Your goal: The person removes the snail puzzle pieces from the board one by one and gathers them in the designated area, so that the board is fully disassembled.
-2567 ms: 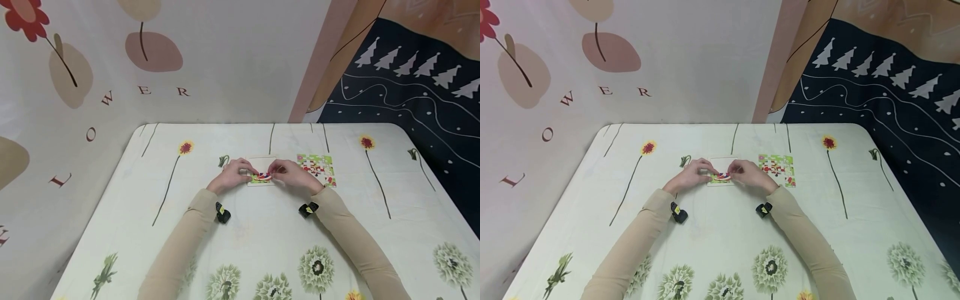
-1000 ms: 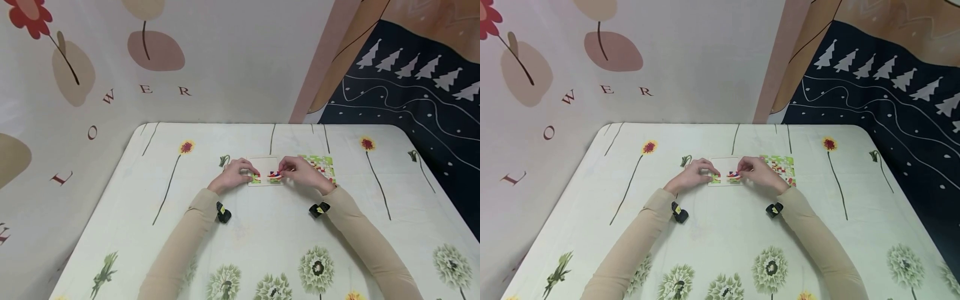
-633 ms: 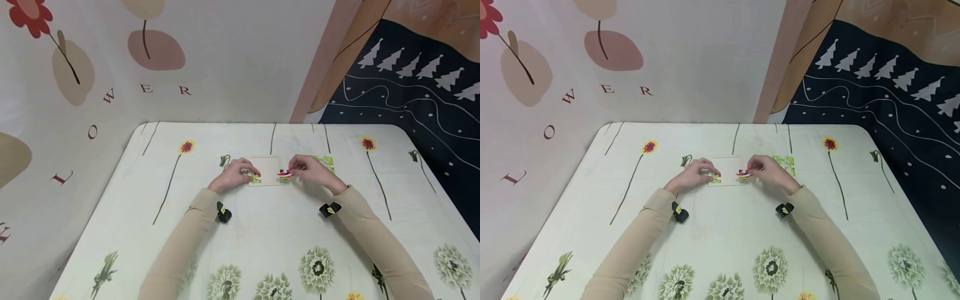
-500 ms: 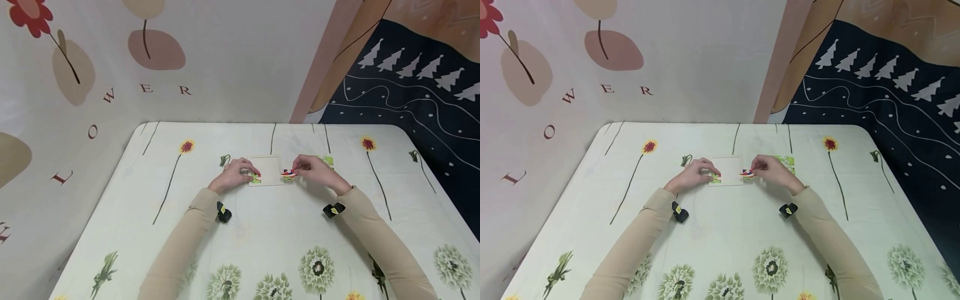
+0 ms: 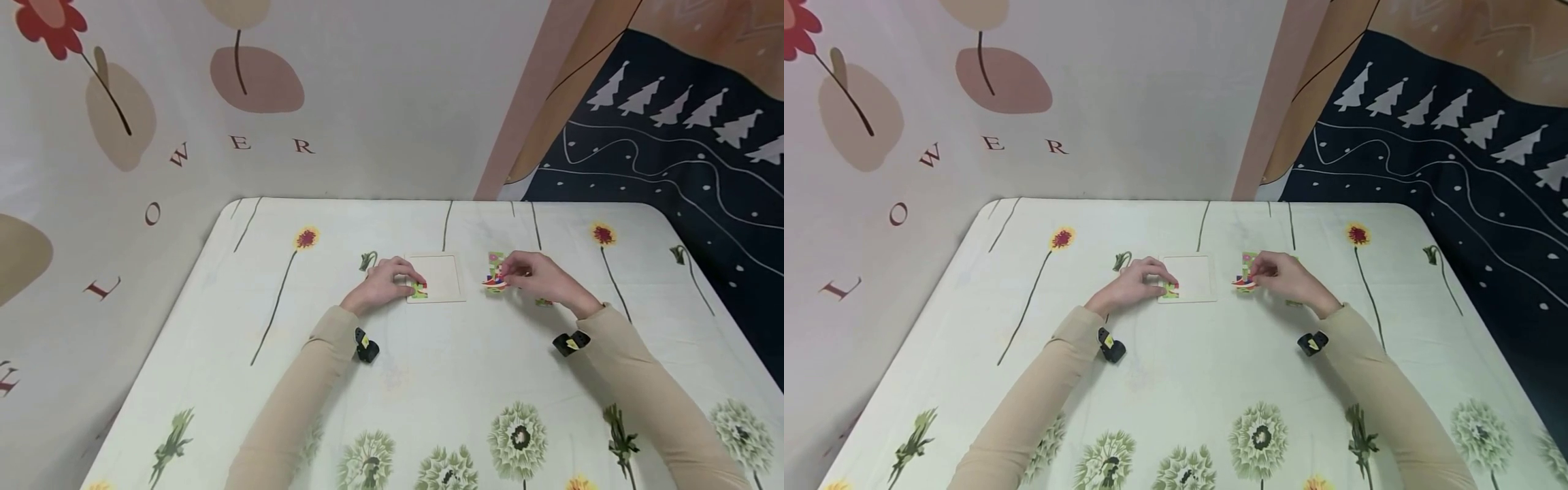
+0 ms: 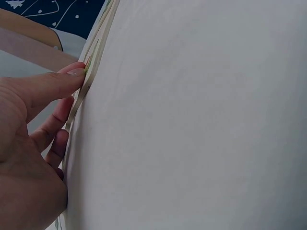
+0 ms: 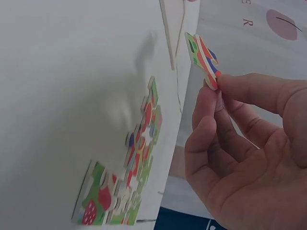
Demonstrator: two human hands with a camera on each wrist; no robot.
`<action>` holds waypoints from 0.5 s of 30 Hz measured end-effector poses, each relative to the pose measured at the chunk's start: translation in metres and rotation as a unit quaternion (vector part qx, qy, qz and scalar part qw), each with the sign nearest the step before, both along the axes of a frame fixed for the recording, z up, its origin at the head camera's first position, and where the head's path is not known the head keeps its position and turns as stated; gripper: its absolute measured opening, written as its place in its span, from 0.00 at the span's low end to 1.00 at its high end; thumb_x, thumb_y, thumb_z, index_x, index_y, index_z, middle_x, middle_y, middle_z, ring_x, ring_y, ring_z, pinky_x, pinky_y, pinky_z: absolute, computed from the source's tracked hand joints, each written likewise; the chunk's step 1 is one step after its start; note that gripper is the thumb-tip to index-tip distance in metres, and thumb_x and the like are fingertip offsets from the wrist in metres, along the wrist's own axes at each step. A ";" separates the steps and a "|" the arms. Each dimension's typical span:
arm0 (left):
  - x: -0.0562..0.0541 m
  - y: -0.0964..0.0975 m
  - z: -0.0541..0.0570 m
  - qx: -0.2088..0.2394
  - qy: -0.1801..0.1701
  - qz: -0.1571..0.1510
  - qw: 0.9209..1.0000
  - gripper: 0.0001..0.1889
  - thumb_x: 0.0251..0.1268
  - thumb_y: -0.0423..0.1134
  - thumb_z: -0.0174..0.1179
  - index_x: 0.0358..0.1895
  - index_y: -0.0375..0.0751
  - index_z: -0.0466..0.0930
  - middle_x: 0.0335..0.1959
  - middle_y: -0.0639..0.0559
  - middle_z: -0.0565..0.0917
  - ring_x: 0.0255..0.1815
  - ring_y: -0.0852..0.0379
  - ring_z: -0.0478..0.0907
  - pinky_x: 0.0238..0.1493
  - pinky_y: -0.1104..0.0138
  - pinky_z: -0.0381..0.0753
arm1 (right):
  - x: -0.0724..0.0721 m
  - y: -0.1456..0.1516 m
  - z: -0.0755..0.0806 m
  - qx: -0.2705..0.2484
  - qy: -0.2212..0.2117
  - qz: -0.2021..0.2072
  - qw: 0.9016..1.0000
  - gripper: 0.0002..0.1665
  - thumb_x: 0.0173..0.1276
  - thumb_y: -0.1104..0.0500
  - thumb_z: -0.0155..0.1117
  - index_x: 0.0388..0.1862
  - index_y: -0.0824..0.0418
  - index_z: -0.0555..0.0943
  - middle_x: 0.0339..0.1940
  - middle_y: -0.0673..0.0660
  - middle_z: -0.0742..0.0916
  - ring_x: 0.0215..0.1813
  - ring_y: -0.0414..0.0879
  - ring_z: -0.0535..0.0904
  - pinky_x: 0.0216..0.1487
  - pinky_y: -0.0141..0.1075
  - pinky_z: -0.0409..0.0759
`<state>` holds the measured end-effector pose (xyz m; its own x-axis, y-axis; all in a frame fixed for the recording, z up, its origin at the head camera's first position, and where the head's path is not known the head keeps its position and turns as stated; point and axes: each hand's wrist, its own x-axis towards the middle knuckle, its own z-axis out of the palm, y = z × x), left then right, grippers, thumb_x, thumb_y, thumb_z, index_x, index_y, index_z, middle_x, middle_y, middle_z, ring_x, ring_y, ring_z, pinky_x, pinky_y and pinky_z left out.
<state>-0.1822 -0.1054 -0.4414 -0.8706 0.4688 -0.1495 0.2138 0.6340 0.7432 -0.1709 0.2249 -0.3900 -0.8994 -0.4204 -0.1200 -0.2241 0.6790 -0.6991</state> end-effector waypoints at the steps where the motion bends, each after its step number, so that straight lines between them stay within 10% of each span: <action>1: 0.000 0.000 0.000 0.000 0.000 0.000 1.000 0.13 0.65 0.37 0.64 0.52 0.51 0.87 0.63 0.48 0.76 0.68 0.46 0.63 0.72 0.44 0.47 | 0.001 0.002 0.000 0.002 -0.001 -0.002 1.000 0.04 0.70 0.67 0.60 0.41 0.65 0.81 0.39 0.61 0.86 0.39 0.45 0.76 0.41 0.31 0.74; 15: 0.001 0.000 0.001 0.001 -0.003 0.000 1.000 0.13 0.65 0.37 0.64 0.52 0.51 0.87 0.63 0.48 0.76 0.68 0.46 0.63 0.73 0.45 0.47 | 0.006 0.026 -0.006 -0.014 -0.009 -0.003 1.000 0.07 0.70 0.68 0.59 0.45 0.68 0.81 0.39 0.63 0.86 0.36 0.41 0.76 0.35 0.30 0.74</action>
<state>-0.1816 -0.1052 -0.4402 -0.8699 0.4685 -0.1543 0.2087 0.6330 0.7455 -0.1649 0.2514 -0.3964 -0.8998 -0.4180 -0.1247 -0.2068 0.6604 -0.7219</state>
